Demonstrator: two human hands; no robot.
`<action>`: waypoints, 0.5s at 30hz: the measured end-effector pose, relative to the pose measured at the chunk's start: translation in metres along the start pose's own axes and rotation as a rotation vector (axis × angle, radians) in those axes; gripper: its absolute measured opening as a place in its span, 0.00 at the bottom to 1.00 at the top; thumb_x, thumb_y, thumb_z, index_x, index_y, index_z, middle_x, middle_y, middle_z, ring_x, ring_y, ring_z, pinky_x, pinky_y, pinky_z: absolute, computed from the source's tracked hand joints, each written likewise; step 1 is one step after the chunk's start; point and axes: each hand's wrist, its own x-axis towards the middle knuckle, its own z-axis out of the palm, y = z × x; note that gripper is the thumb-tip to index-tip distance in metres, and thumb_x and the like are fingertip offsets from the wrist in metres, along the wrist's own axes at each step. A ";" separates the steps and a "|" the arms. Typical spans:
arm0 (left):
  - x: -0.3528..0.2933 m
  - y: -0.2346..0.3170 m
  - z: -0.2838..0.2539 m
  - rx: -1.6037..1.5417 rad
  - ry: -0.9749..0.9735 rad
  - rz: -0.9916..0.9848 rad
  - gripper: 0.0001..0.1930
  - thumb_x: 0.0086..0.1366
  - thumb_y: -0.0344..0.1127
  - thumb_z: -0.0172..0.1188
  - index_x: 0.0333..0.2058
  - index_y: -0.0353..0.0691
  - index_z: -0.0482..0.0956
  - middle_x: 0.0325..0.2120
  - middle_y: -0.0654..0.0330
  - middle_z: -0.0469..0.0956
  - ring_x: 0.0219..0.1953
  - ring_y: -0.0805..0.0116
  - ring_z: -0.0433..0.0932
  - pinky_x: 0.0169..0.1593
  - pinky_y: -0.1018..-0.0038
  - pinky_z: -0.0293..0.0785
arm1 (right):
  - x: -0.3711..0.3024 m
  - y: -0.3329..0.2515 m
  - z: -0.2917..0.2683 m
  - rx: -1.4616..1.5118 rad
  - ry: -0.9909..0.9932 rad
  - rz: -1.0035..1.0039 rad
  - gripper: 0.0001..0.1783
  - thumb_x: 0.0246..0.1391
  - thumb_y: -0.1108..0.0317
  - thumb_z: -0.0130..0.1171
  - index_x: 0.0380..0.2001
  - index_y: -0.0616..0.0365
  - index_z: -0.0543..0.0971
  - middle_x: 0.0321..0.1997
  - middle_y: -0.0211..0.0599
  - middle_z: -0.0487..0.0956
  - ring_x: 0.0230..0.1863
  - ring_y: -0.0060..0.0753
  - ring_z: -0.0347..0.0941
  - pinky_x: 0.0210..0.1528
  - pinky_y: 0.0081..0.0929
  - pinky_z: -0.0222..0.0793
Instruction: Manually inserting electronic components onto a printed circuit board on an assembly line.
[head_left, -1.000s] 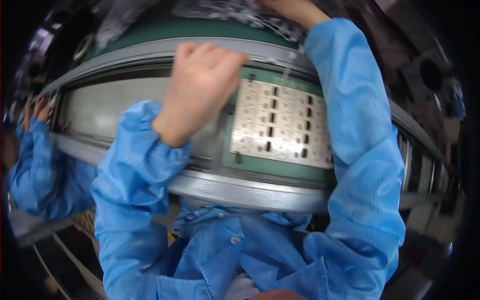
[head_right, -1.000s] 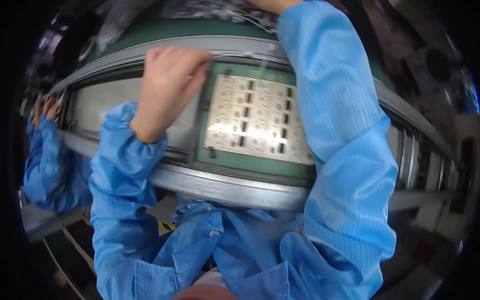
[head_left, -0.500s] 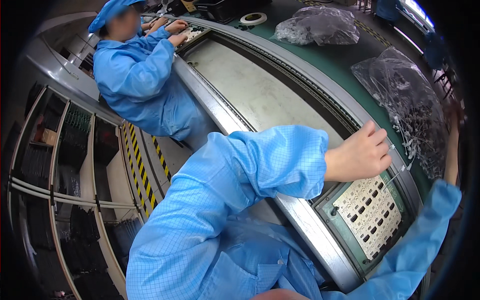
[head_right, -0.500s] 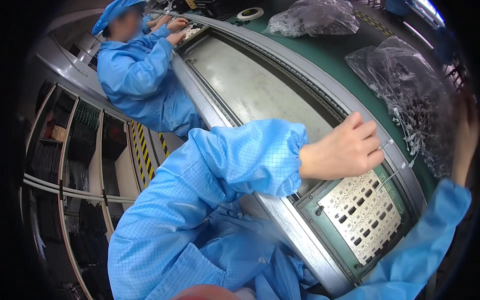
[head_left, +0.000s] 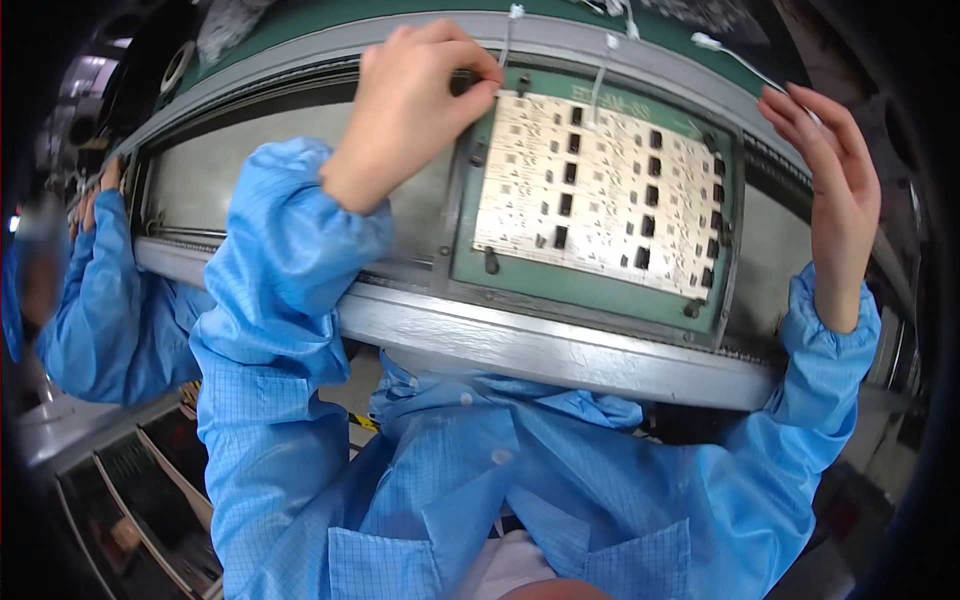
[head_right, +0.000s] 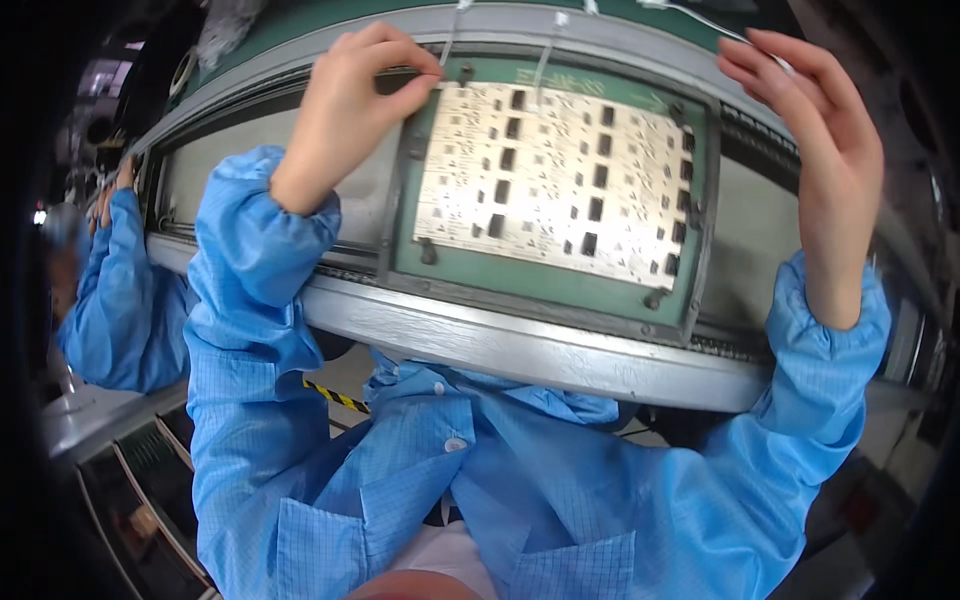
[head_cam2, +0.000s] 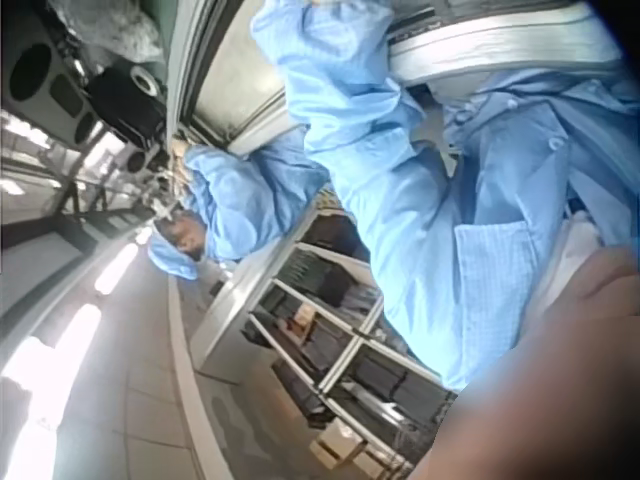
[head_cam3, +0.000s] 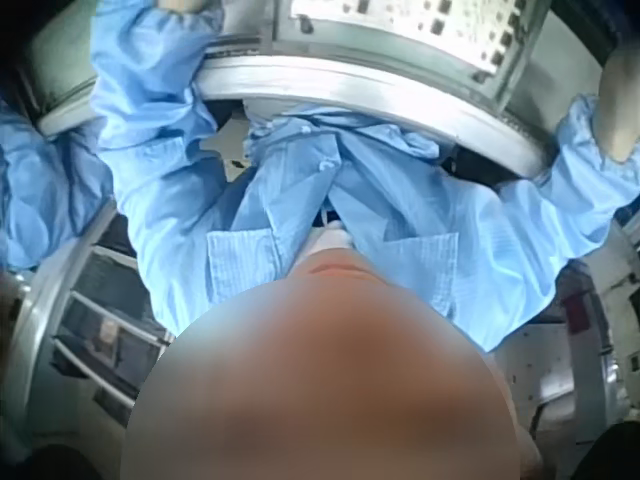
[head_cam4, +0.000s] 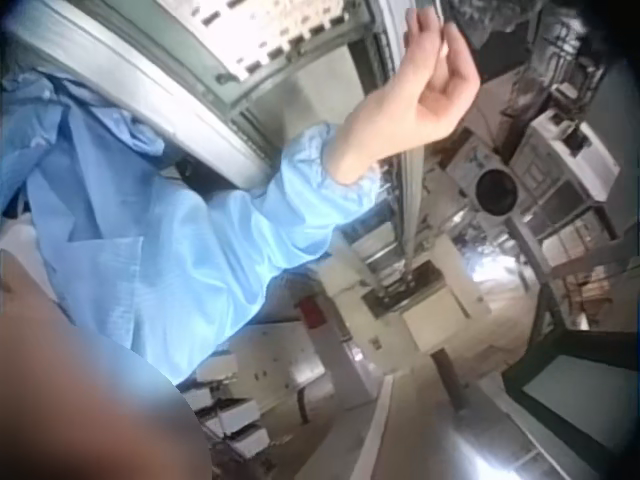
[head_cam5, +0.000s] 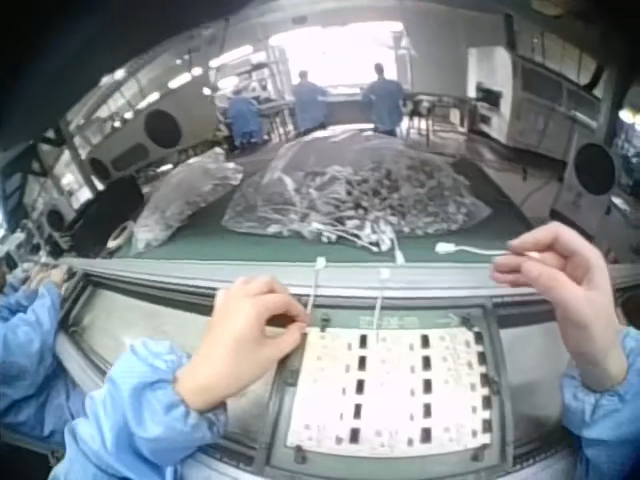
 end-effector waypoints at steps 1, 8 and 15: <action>0.001 0.001 -0.002 0.004 -0.019 0.028 0.05 0.61 0.32 0.68 0.36 0.41 0.87 0.36 0.60 0.81 0.43 0.56 0.78 0.46 0.65 0.75 | -0.005 0.005 -0.007 -0.049 -0.014 0.034 0.18 0.72 0.67 0.50 0.57 0.67 0.76 0.56 0.51 0.82 0.60 0.39 0.79 0.67 0.31 0.69; 0.000 0.014 -0.005 0.124 -0.045 0.071 0.05 0.60 0.32 0.68 0.35 0.43 0.88 0.36 0.64 0.81 0.44 0.57 0.76 0.49 0.64 0.73 | -0.009 0.023 -0.016 -0.038 -0.057 0.113 0.20 0.72 0.64 0.51 0.60 0.64 0.76 0.58 0.48 0.82 0.62 0.38 0.78 0.69 0.30 0.67; 0.011 0.040 -0.020 0.049 -0.139 -0.093 0.04 0.61 0.31 0.66 0.32 0.39 0.87 0.31 0.58 0.78 0.41 0.56 0.72 0.51 0.63 0.64 | 0.010 -0.046 0.062 -0.001 0.439 0.532 0.12 0.58 0.70 0.58 0.41 0.66 0.81 0.43 0.55 0.84 0.44 0.53 0.83 0.49 0.39 0.78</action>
